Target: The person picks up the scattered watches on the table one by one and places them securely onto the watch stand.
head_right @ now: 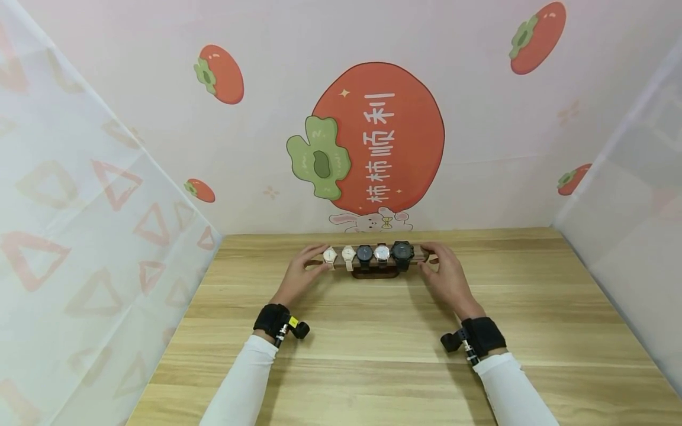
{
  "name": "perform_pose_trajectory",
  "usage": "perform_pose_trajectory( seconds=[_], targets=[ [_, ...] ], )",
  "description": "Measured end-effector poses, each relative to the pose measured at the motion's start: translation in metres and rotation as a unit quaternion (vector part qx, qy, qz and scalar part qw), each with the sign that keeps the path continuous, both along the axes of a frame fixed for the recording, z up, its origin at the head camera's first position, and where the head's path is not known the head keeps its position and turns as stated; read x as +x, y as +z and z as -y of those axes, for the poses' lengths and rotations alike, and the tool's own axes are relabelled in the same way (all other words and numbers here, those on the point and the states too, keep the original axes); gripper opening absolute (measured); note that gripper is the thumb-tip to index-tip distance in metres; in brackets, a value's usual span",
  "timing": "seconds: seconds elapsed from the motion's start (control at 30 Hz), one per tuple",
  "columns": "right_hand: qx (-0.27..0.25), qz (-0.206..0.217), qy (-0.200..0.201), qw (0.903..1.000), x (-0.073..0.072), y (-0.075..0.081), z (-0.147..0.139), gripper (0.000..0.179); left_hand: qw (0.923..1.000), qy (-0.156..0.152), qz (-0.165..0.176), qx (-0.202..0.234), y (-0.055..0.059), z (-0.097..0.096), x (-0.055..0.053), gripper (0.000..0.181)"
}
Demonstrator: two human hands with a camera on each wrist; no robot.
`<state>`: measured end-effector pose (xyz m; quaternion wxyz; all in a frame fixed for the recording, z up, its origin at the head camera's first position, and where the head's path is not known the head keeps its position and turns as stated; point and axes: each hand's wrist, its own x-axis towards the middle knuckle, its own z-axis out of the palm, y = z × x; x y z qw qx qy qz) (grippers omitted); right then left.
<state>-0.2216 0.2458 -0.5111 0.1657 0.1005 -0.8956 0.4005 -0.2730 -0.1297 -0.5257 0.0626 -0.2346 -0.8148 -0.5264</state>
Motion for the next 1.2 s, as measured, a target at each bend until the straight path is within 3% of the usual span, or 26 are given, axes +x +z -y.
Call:
perform_pose_trajectory(
  seconds=[0.6, 1.2],
  targets=[
    [0.003, 0.007, -0.004, 1.0000, 0.0025, 0.0010, 0.0001, 0.048, 0.9984, -0.004, -0.012, -0.056, 0.0017, -0.0065, -0.0048, 0.058],
    [-0.001, -0.003, -0.003, 1.0000, -0.0013, -0.0017, -0.0005, 0.047, 0.9990, -0.031, -0.006, -0.032, 0.0007, -0.0083, -0.0061, 0.061]
  ],
)
